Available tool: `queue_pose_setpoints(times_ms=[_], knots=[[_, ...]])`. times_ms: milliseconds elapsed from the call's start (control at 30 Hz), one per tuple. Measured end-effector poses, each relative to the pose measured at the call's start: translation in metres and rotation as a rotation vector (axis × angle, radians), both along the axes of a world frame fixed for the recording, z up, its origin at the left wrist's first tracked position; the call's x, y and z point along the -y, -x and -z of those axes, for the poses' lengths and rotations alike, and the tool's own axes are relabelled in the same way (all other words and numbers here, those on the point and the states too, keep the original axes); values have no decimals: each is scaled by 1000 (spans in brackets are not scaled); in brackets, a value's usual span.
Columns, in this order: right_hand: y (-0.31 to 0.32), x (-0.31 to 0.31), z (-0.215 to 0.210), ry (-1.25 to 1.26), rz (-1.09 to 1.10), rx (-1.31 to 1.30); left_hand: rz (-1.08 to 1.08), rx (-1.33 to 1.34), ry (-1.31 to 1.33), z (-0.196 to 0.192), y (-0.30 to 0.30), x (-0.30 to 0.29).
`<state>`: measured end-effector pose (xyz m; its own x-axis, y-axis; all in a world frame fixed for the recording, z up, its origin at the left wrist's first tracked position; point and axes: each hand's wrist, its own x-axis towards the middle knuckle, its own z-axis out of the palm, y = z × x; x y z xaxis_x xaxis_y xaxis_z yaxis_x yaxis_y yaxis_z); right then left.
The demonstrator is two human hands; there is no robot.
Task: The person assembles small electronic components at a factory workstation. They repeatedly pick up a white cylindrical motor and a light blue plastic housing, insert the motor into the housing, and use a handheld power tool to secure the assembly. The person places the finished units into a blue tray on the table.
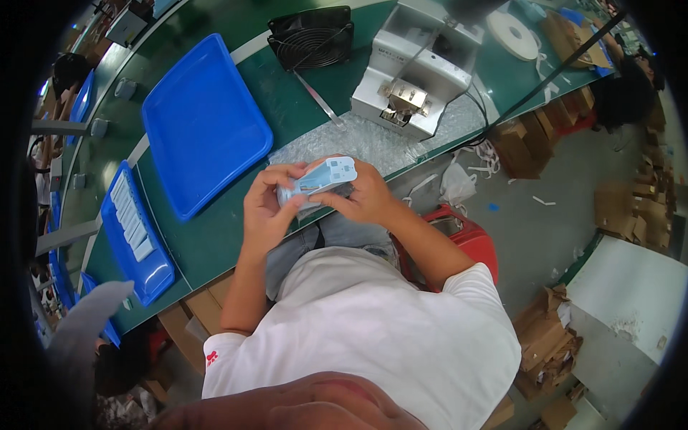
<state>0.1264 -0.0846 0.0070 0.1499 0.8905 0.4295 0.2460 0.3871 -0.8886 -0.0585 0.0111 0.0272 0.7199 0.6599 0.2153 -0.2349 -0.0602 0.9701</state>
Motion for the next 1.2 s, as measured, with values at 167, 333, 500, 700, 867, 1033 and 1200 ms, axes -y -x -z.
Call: queue_pose_setpoints(times_ms=[167, 333, 500, 700, 867, 1033, 1200], knots=[[1, 2, 10, 10, 30, 15, -23, -298, -489, -21, -1, 1], [0, 3, 5, 4, 1, 28, 19, -102, -161, -11, 1, -2], [-1, 4, 2, 4, 7, -26, -17, -50, -50, 7, 0, 0], [-27, 24, -52, 29, 185, 406, -363, -8, -106, 10, -14, 20], [-101, 9, -136, -395, 935, 161, -493, 11, -164, -1, -47, 15], [-145, -71, -177, -543, 877, 200, -515, -117, -204, 3, -60, 17], [-192, -37, -218, -487, 672, -121, -485, -69, -202, 10, -56, 17]])
